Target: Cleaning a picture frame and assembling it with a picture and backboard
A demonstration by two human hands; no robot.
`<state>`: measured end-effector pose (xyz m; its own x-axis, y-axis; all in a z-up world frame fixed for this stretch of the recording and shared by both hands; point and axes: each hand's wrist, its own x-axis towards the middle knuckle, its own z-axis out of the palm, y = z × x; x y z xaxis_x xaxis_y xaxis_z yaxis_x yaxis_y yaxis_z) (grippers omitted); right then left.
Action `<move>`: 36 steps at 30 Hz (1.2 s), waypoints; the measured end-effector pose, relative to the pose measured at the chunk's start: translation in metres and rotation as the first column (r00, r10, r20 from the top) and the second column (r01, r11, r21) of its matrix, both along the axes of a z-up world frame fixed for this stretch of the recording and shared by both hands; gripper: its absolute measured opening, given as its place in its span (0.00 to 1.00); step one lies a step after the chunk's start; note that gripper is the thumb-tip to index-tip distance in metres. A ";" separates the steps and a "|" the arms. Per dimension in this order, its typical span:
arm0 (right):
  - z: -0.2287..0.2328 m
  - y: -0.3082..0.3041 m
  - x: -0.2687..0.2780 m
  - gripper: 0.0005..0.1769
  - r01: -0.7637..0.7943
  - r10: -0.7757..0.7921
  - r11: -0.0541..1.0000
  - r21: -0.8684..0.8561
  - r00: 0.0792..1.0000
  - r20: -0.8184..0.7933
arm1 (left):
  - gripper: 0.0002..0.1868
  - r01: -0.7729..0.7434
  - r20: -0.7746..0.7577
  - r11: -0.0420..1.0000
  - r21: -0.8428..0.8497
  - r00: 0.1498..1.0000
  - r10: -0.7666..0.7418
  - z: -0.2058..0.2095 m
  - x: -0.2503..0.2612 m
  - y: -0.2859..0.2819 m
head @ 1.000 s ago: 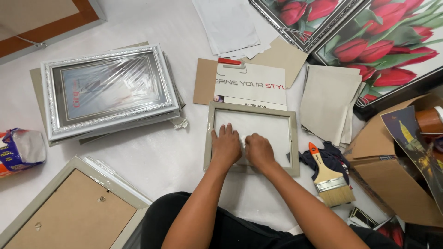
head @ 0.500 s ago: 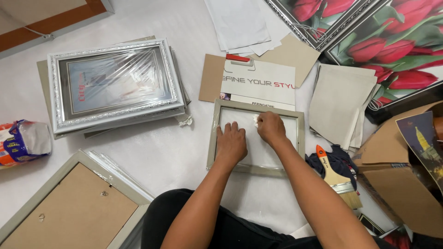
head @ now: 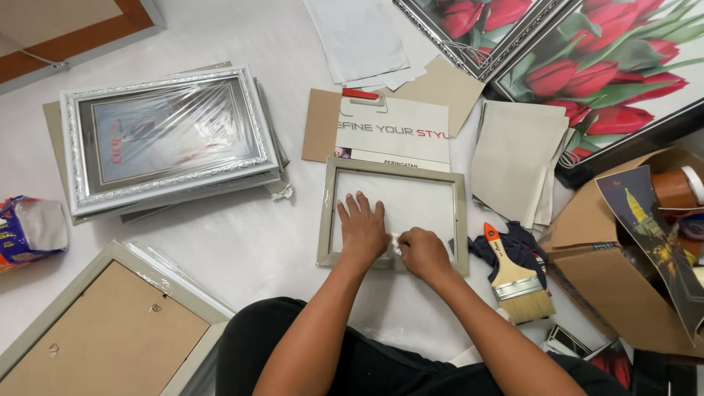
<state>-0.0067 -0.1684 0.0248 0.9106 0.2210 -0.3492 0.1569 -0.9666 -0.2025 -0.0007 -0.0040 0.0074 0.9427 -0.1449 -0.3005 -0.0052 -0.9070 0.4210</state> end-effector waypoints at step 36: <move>-0.008 -0.024 0.013 0.07 -0.123 0.133 0.988 -0.093 0.985 0.107 | 0.42 0.005 -0.016 1.000 -0.007 1.000 -0.005 -0.001 0.002 0.002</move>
<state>0.0060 -0.1925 0.0168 0.9114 0.3118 -0.2687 0.2975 -0.9501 -0.0936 0.0009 -0.0022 0.0068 0.9371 -0.1519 -0.3141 -0.0033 -0.9041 0.4273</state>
